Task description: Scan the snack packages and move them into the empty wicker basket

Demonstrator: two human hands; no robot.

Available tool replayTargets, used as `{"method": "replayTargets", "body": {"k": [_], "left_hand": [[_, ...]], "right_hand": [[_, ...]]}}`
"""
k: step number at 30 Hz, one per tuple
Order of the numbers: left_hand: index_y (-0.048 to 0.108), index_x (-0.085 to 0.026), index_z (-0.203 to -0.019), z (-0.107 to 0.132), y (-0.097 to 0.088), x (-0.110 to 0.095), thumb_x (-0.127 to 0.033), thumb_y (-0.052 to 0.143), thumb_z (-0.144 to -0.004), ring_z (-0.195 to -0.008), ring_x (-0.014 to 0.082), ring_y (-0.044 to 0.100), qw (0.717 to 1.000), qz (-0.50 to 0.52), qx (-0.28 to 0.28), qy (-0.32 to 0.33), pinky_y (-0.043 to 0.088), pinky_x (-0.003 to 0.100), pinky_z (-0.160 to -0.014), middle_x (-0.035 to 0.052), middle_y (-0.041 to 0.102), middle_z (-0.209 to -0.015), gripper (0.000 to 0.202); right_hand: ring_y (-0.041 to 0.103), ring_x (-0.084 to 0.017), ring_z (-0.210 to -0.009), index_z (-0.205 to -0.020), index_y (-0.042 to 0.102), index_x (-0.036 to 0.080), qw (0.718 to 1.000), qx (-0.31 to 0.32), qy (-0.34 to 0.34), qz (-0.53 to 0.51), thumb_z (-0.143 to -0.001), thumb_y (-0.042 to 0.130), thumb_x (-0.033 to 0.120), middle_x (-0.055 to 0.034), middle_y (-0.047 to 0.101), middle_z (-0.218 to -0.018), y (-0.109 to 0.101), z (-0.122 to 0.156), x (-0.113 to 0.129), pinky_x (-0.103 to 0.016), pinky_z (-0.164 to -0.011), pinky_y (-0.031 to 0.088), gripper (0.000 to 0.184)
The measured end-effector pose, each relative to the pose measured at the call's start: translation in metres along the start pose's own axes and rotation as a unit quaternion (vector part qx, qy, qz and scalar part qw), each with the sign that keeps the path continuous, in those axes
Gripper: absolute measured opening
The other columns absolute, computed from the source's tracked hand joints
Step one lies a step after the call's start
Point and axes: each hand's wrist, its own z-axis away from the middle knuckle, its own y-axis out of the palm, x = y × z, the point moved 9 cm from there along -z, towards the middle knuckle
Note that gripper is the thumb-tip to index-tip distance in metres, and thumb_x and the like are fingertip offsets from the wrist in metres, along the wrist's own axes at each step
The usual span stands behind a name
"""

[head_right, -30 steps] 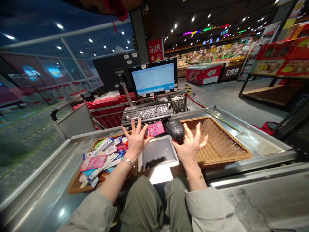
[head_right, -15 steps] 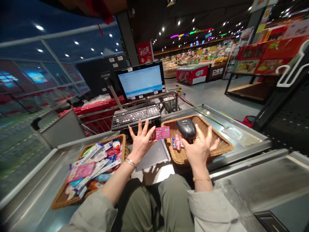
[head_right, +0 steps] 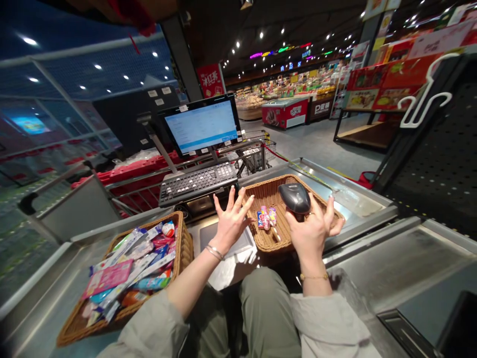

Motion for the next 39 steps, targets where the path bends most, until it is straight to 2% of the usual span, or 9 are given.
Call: {"method": "replayTargets", "body": {"k": [4,10,17,21,26,31,39], "left_hand": [[0.042,-0.026,-0.153,0.007,-0.001,0.007,-0.043,0.053,-0.098,-0.157,0.0326,0.005,1.0,0.012,0.005,-0.015,-0.016,0.074,-0.116,0.0101,0.026,-0.166,0.059],[0.045,-0.026,-0.151,0.032,-0.004,0.027,-0.049,0.055,-0.096,-0.158,0.0324,0.007,0.998,0.003,0.021,-0.053,-0.014,0.074,-0.116,0.0108,0.028,-0.166,0.06],[0.046,-0.027,-0.151,0.068,-0.015,0.068,-0.052,0.057,-0.095,-0.157,0.0355,0.011,0.992,-0.026,0.045,-0.116,-0.004,0.078,-0.117,0.0107,0.027,-0.166,0.063],[0.046,-0.028,-0.151,0.087,-0.024,0.094,-0.053,0.057,-0.094,-0.157,0.036,0.012,0.986,-0.043,0.052,-0.154,0.0,0.079,-0.117,0.0095,0.026,-0.167,0.063],[0.046,-0.028,-0.151,0.114,-0.041,0.124,-0.051,0.06,-0.094,-0.157,0.0372,0.013,0.978,-0.059,0.048,-0.196,-0.002,0.079,-0.116,0.0122,0.027,-0.166,0.063],[0.048,-0.027,-0.15,0.144,-0.058,0.15,-0.048,0.061,-0.094,-0.156,0.0383,0.016,0.968,-0.078,0.052,-0.231,-0.003,0.078,-0.116,0.0145,0.03,-0.164,0.062],[0.05,-0.027,-0.148,0.195,-0.082,0.193,-0.046,0.061,-0.093,-0.156,0.0381,0.012,0.948,-0.107,0.071,-0.292,-0.005,0.078,-0.116,0.0144,0.029,-0.165,0.059]], "right_hand": [[0.032,-0.038,-0.148,-0.13,0.063,0.02,1.0,-0.003,0.008,-0.002,-0.079,0.061,0.048,-0.0157,0.064,-0.136,-0.001,0.0,0.0,-0.072,-0.117,0.006,0.058],[0.03,-0.037,-0.15,-0.126,0.067,0.018,1.0,0.024,-0.001,-0.008,-0.08,0.062,0.051,-0.0166,0.065,-0.135,0.01,0.005,0.015,-0.066,-0.119,0.009,0.057],[0.029,-0.038,-0.151,-0.128,0.065,0.019,0.998,0.049,-0.028,-0.04,-0.079,0.063,0.05,-0.0146,0.064,-0.139,0.029,0.017,0.039,-0.069,-0.119,0.007,0.058],[0.03,-0.038,-0.15,-0.128,0.065,0.021,0.996,0.057,-0.044,-0.043,-0.079,0.062,0.048,-0.0137,0.064,-0.138,0.038,0.022,0.057,-0.07,-0.119,0.008,0.057],[0.028,-0.039,-0.151,-0.125,0.067,0.022,0.993,0.088,-0.056,-0.06,-0.077,0.06,0.049,-0.0122,0.064,-0.139,0.049,0.028,0.078,-0.072,-0.117,0.007,0.055],[0.029,-0.041,-0.15,-0.128,0.065,0.019,0.988,0.109,-0.074,-0.077,-0.079,0.062,0.047,-0.0165,0.064,-0.138,0.059,0.038,0.096,-0.072,-0.117,0.007,0.057],[0.029,-0.041,-0.148,-0.113,0.069,0.022,0.982,0.126,-0.114,-0.083,-0.08,0.06,0.047,-0.0151,0.064,-0.135,0.077,0.055,0.113,-0.072,-0.116,0.006,0.042]]}}
